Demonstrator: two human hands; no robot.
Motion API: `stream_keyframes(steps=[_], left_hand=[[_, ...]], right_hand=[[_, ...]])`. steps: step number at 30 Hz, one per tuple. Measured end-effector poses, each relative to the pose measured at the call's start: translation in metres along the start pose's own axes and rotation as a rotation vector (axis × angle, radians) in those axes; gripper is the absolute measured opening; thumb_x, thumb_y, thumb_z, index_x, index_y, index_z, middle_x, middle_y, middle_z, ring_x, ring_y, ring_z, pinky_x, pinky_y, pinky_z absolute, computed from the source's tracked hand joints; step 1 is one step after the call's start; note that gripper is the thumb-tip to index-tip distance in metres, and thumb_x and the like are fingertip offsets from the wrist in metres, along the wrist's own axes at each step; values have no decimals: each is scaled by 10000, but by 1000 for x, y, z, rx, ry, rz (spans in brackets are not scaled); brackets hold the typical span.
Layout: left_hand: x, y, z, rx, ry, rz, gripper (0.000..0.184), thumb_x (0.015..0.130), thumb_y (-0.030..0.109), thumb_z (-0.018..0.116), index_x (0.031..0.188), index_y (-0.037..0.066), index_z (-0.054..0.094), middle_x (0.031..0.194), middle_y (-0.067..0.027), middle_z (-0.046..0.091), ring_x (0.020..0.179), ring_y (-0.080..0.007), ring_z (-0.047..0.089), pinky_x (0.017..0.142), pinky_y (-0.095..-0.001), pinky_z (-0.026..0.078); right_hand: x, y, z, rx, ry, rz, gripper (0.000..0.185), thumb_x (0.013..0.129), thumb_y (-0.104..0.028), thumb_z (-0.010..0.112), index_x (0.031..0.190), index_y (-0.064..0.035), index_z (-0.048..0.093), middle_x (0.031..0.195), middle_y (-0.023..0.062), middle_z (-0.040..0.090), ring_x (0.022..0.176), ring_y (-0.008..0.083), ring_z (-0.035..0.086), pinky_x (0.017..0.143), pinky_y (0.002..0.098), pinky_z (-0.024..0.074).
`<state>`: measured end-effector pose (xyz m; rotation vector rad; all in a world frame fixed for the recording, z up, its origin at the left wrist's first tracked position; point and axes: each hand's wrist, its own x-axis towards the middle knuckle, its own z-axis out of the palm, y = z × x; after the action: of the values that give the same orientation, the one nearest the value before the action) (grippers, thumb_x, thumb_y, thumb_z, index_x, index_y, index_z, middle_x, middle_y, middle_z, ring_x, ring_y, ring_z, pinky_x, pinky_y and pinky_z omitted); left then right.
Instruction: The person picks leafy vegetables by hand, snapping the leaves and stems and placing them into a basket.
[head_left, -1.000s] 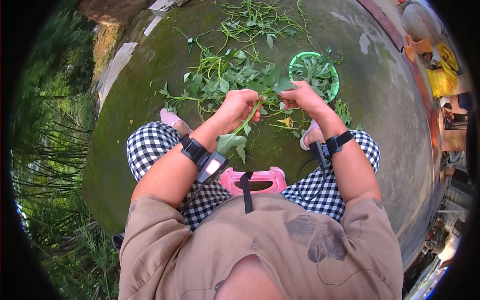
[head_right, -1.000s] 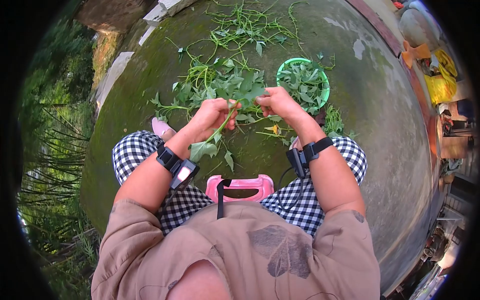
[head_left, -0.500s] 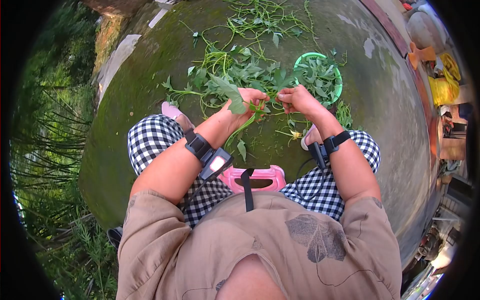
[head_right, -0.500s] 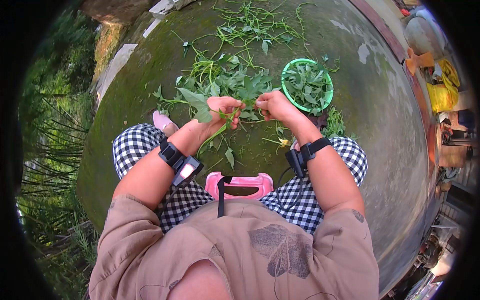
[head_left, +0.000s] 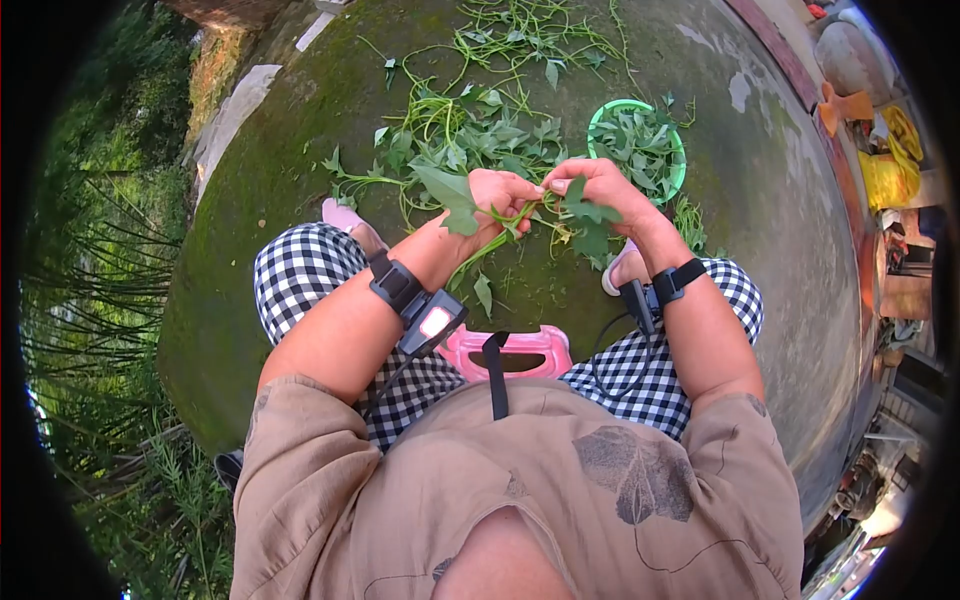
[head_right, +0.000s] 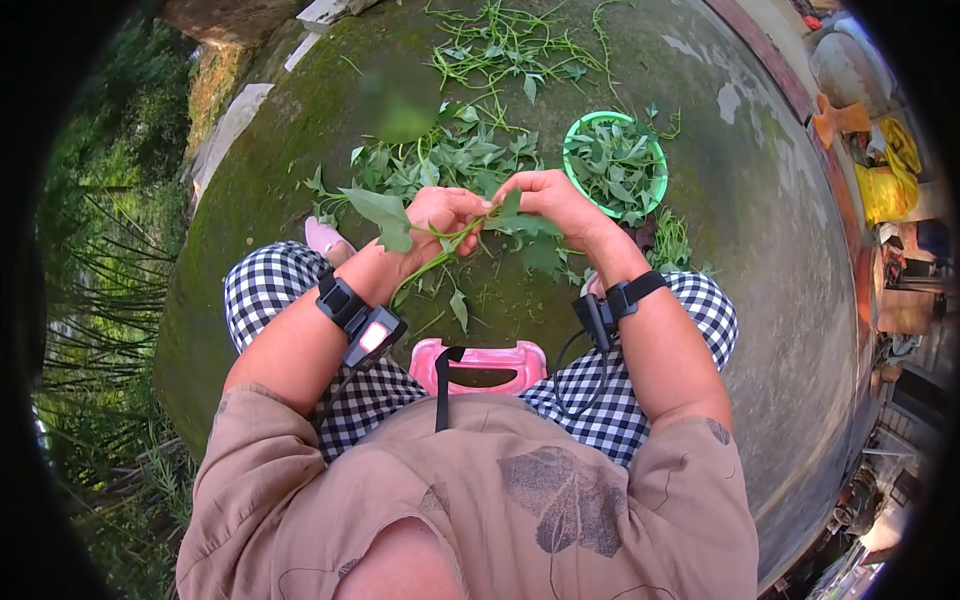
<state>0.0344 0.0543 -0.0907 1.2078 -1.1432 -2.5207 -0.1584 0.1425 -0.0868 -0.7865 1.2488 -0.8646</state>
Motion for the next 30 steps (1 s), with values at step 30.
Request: stream_keyframes(steps=[30], left_hand=[[-11, 26, 15, -51, -253, 274, 283, 892, 79, 561, 1148, -41, 545, 1046, -188, 657, 841, -214, 657, 648, -297, 524]], right_hand=[[5, 15, -4, 403, 210, -67, 266, 855, -211, 667, 1070, -65, 607, 912, 44, 654, 755, 146, 633, 651, 262, 524]])
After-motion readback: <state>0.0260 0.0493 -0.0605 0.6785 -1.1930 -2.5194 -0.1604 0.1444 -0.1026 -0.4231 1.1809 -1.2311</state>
